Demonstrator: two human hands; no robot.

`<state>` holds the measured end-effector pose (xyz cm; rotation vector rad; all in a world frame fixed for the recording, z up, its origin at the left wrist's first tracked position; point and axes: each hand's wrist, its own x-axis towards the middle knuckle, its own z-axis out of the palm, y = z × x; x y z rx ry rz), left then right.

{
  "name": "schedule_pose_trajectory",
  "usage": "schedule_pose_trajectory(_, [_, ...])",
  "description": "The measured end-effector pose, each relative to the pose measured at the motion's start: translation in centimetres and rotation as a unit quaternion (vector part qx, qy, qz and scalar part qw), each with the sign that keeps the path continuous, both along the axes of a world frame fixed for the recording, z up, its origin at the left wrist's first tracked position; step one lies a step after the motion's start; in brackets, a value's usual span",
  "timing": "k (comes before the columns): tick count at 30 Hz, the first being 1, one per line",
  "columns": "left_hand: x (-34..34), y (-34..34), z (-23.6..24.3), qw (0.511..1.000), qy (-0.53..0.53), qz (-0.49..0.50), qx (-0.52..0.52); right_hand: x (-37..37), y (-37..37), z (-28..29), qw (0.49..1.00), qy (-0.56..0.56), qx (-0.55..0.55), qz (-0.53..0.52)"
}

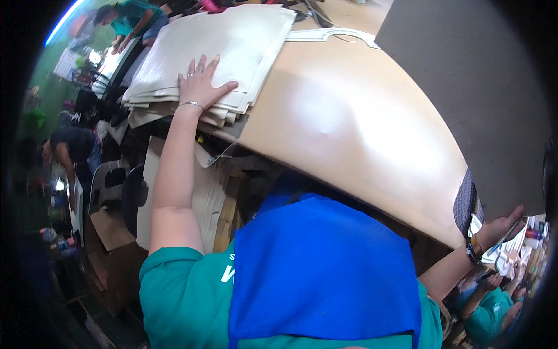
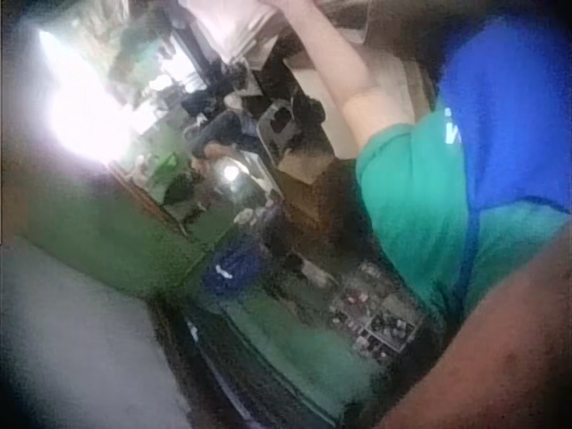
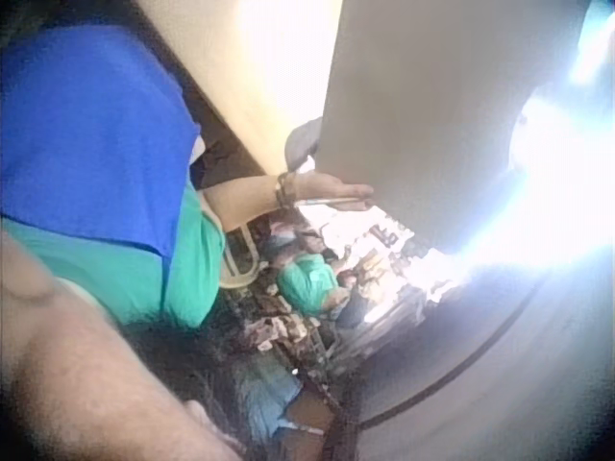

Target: The person places a pattern on a stack of beige fabric and traces the outline with a blue pen. They then lift the pattern, flip the fabric stack over, and repeat the tracing process on the other side.

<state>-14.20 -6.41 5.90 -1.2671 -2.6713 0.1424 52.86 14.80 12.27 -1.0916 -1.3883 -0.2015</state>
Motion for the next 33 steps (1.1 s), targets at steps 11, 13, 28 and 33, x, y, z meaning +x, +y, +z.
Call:
schedule_pose_trajectory(11, [4.4, 4.2, -1.4, 0.922, -0.334, -0.173, 0.088, 2.1, -1.1, -1.4, 0.998, 0.065, -0.012, -0.024])
schedule_pose_trajectory(13, [12.2, 4.5, -0.8, 0.928, -0.221, -0.299, 0.019, -0.3, -1.6, -0.6, 0.977, 0.205, 0.002, 0.052])
schedule_pose_trajectory(28, [27.6, 10.0, -6.2, 0.909, -0.223, -0.352, 0.001, 1.5, -1.2, -3.1, 0.911, 0.330, -0.142, 0.201])
schedule_pose_trajectory(33, [24.1, 9.3, -6.1, 0.734, -0.614, -0.208, 0.204, 1.4, -1.5, -5.5, 0.839, 0.345, -0.311, 0.284])
